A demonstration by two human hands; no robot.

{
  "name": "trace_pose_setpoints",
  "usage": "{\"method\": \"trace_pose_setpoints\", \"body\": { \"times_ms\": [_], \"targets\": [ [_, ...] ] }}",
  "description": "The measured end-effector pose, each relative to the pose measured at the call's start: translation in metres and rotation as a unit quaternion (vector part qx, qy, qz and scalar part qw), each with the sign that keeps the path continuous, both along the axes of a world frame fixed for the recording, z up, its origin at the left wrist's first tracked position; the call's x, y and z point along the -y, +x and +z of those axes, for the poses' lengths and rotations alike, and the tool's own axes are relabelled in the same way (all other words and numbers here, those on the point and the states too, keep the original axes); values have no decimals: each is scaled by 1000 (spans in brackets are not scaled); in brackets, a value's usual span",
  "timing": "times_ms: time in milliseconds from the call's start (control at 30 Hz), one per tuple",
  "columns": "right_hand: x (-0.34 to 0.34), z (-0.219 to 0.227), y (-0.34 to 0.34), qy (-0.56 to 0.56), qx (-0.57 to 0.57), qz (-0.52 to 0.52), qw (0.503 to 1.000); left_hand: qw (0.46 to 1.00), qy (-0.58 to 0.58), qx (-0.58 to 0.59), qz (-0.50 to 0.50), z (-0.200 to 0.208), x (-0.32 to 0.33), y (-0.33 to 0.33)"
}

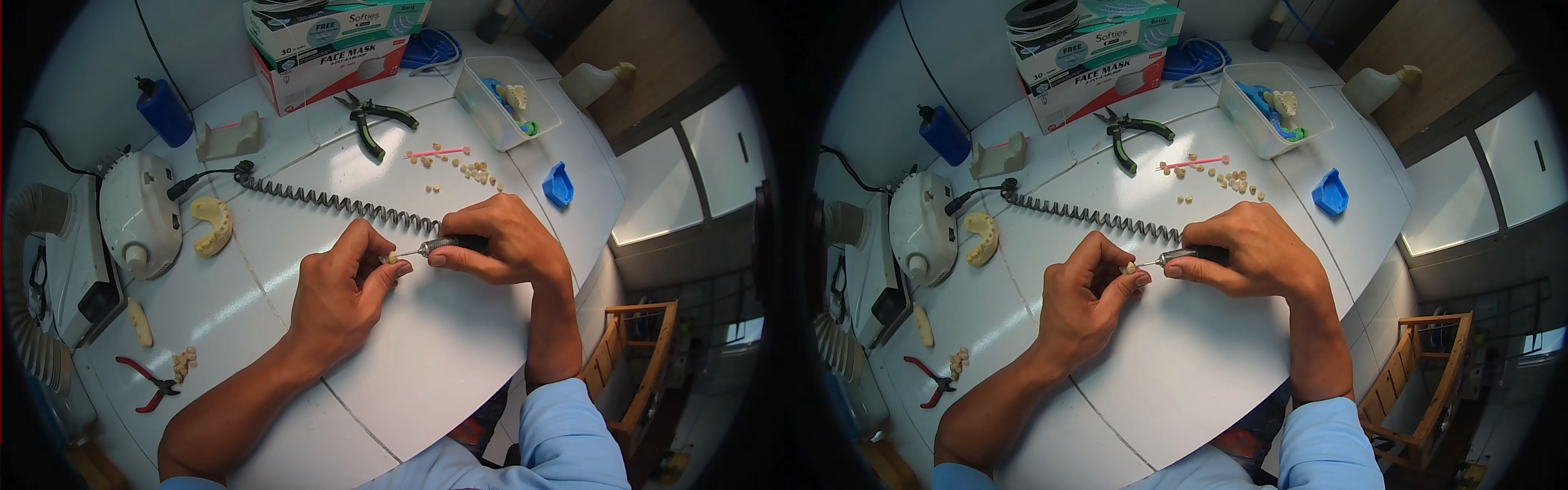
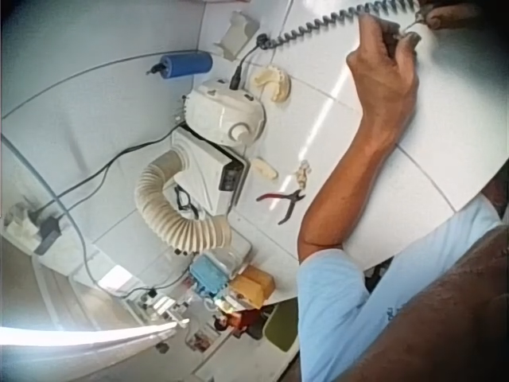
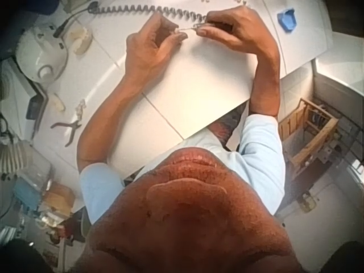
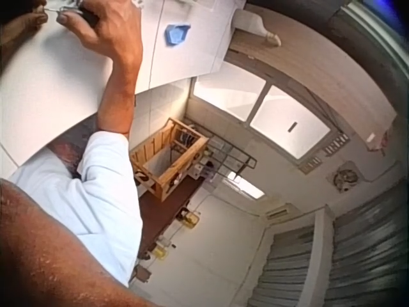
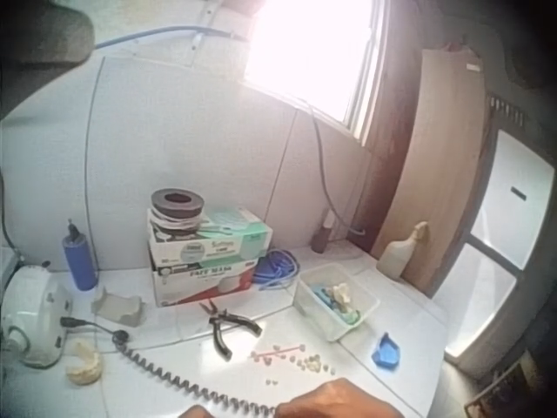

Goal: Using a dental rotary tool to refine or drill a dental crown on a laboratory workbench.

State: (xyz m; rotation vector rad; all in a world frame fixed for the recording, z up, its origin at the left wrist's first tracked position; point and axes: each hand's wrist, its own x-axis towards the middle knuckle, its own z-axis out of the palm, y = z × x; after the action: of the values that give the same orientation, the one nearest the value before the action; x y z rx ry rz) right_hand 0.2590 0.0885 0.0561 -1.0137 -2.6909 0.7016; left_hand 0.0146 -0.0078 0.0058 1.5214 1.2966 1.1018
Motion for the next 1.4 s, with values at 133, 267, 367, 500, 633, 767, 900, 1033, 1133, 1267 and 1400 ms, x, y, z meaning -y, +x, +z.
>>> {"method": "trace_pose_setpoints", "body": {
  "times_ms": [133,267,367,500,633,767,900,1033,1133,1267,1400],
  "targets": [
    [1,0,-1,7,-14,-2,1000,1000,3,6,2,0,0,1],
    [1,1,-1,5,-2,-5,1000,1000,17,4,4,0,0,0],
    [1,1,-2,12,10,3,1000,1000,6,13,7,1,-1,0],
    [3,1,-3,20,5,-5,1000,1000,10,16,13,0,-1,-1],
    [4,0,-5,28,7,-8,1000,1000,20,6,21,0,-1,-1],
    [4,1,-5,26,5,-10,1000,999,15,13,27,-1,-1,1],
    [3,-1,-5,29,9,-6,1000,999,14,14,32,-2,-1,0],
    [6,1,-5,29,11,-6,1000,999,10,14,31,-1,-1,0],
    [4,0,-6,22,11,-16,1000,999,22,3,33,-1,0,0],
    [6,2,-6,25,16,-8,1000,999,21,12,31,0,-1,1],
    [6,0,-7,26,14,-16,999,999,29,3,32,-1,-1,1]
  ]
}}
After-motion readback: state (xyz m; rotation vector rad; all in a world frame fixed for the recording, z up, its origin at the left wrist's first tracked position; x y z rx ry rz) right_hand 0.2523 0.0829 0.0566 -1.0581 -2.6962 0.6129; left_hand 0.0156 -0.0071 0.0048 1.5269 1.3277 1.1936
